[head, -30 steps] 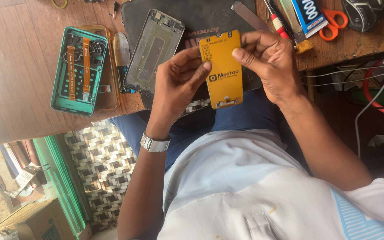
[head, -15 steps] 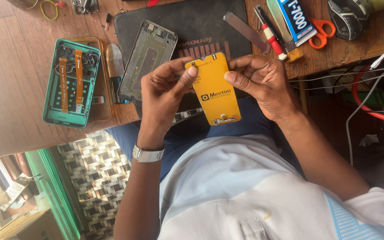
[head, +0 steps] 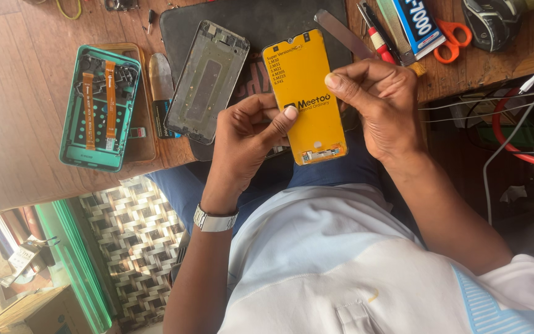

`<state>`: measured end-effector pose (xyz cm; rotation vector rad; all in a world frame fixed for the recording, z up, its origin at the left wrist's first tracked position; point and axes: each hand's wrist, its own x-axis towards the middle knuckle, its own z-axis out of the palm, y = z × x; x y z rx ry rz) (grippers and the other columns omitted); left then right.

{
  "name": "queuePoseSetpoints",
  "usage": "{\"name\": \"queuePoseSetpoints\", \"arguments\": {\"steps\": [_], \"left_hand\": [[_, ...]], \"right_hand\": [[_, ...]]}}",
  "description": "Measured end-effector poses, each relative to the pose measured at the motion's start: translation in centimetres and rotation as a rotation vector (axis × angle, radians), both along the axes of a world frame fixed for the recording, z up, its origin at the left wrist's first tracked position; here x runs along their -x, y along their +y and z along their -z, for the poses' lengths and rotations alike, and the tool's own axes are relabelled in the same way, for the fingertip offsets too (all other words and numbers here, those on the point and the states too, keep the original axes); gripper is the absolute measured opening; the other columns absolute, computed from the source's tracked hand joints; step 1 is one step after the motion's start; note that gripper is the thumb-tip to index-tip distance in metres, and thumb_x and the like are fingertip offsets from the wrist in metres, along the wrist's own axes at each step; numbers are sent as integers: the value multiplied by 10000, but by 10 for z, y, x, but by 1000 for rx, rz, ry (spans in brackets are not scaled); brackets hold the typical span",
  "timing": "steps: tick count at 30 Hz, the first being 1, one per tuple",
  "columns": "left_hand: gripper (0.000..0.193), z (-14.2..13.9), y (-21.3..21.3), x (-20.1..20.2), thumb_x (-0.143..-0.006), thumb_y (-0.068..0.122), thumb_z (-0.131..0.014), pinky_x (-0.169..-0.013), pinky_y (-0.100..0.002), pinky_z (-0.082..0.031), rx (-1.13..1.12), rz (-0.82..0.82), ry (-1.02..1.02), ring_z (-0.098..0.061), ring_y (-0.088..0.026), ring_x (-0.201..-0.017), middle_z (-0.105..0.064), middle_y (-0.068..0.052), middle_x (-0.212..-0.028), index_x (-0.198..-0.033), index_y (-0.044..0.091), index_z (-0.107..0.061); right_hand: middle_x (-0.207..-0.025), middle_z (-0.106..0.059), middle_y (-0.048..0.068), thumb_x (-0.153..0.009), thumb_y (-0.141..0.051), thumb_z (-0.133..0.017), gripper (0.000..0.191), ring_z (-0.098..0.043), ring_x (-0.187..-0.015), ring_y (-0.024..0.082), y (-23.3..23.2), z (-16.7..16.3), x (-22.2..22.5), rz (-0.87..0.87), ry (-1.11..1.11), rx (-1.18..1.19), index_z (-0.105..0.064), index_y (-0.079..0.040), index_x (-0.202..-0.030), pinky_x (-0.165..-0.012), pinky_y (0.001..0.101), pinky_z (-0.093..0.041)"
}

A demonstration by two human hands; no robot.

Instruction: The person uses tweezers to adjust a connector on a disassembled smartphone, then uses a metal pry tool to separate the screen from the frame. They inspect the removed screen and clean its surface with a brush. The phone remains disassembled at the end.

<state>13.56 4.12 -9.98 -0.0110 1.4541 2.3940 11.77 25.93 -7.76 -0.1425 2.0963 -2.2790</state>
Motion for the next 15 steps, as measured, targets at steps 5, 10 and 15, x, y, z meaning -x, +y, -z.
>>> {"name": "queuePoseSetpoints", "arguments": {"steps": [5, 10, 15], "left_hand": [[351, 1, -5, 3, -930, 135, -749, -722, -326, -680, 80, -53, -4, -778, -187, -852, -783, -156, -955, -1183, -101, -690], [394, 5, -10, 13, -924, 161, -752, -748, -335, -699, 63, -104, 21, -784, -190, -881, -783, -151, -981, -1210, -99, -674], [421, 4, -8, 14, -936, 182, -754, -782, -323, -695, 7, -76, 15, -781, -182, -891, -783, -149, -1007, -1234, -103, -666]], "right_hand": [[-927, -760, 77, -988, -72, -718, 77, -725, -807, 117, 4, 4, 0, -32, -235, 84, -747, -23, -1040, -737, 259, -607], [-947, -756, 78, -996, -70, -725, 98, -697, -813, 107, 13, 10, -6, -157, -238, 14, -754, -7, -1066, -711, 234, -559], [-954, -754, 86, -986, -51, -757, 109, -683, -812, 107, 19, 19, -8, -90, -174, 19, -747, 2, -1081, -714, 233, -544]]}}
